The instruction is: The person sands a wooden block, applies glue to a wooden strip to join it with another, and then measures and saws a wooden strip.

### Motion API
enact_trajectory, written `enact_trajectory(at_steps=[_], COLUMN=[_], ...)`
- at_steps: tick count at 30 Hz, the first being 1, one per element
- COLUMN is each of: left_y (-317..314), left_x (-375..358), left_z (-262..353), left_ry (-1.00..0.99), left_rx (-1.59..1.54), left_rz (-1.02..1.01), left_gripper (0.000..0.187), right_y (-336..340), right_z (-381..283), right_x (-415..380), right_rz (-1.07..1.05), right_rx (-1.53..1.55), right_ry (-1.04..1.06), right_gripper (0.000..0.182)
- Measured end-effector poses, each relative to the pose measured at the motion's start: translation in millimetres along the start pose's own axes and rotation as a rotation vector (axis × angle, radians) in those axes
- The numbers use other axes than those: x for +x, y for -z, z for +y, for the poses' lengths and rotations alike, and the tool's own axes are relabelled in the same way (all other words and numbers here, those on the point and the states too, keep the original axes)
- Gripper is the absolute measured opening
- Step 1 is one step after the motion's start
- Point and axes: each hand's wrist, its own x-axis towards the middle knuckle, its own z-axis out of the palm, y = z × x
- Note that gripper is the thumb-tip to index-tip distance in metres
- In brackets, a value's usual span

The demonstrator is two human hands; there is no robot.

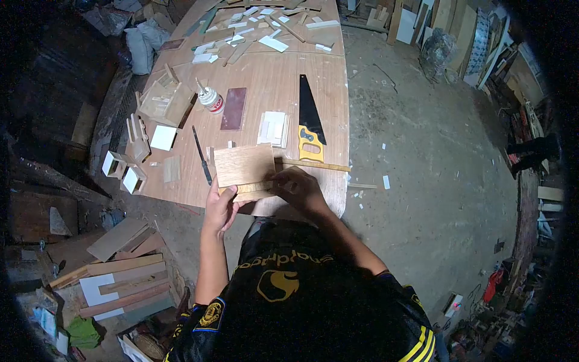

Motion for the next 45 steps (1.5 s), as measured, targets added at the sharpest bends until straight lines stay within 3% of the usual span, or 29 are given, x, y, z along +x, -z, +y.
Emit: enact_trajectory(at_steps=[11, 14, 16, 20, 22, 25, 33, 35, 37, 39, 41, 44, 45], left_y=[-4.1, -4.8, -3.1, 1.3, 2.4, -3.5, 50.3, 73.5, 97.3, 108.0, 114.3, 117.7, 117.3], left_x=[3.7, 5.7, 7.5, 11.1, 13.3, 14.3, 41.9, 52.4, 59.6, 64.3, 66.4, 68.6, 66.0], left_z=[-11.9, -13.2, -15.3, -20.9, -25.0, -22.5, -77.9, -110.1, -142.9, -164.7, -179.1, -195.3, -199.5], left_ry=[-0.045, -0.041, -0.036, -0.011, -0.068, 0.026, 0.245, 0.348, 0.407, 0.429, 0.410, 0.257, 0.266], left_rx=[0.052, 0.079, 0.128, 0.193, 0.318, 0.129, 0.111, 0.043, 0.114, 0.116, 0.149, 0.710, 0.700], left_rz=[0.075, 0.074, 0.079, 0.073, 0.062, 0.069, 0.050, 0.135, 0.217, 0.188, 0.099, 0.093, 0.097], left_gripper=[0.047, 0.046, 0.047, 0.047, 0.045, 0.043, 0.050, 0.038, 0.037, 0.062, 0.051, 0.036, 0.036], right_y=[-4.1, -4.7, -6.1, -9.0, -10.5, -15.9, -34.2, -39.1, -47.0, -50.9, -51.3, -45.5, -42.6], right_z=[9.8, 14.1, 11.9, 18.3, 24.5, 33.4, 93.0, 113.1, 139.3, 160.1, 177.4, 197.4, 202.0], right_x=[-5.5, -5.8, -5.8, -4.7, -0.8, -0.2, 4.8, 4.7, 3.6, -3.0, -6.3, -10.9, -13.0], right_rz=[0.077, 0.104, 0.292, 0.293, 0.261, 0.244, 0.148, 0.117, 0.082, 0.100, 0.065, 0.077, 0.066], right_rx=[0.017, -0.011, -0.263, -0.372, -0.387, -0.396, -0.548, -0.614, -0.605, -0.644, -0.639, -0.729, -0.733], right_ry=[0.101, 0.233, 0.468, 0.515, 0.670, 0.604, 0.434, 0.394, 0.417, 0.405, 0.270, 0.289, 0.281], right_gripper=[0.026, 0.033, 0.032, 0.033, 0.042, 0.041, 0.031, 0.030, 0.030, 0.029, 0.027, 0.025, 0.025])
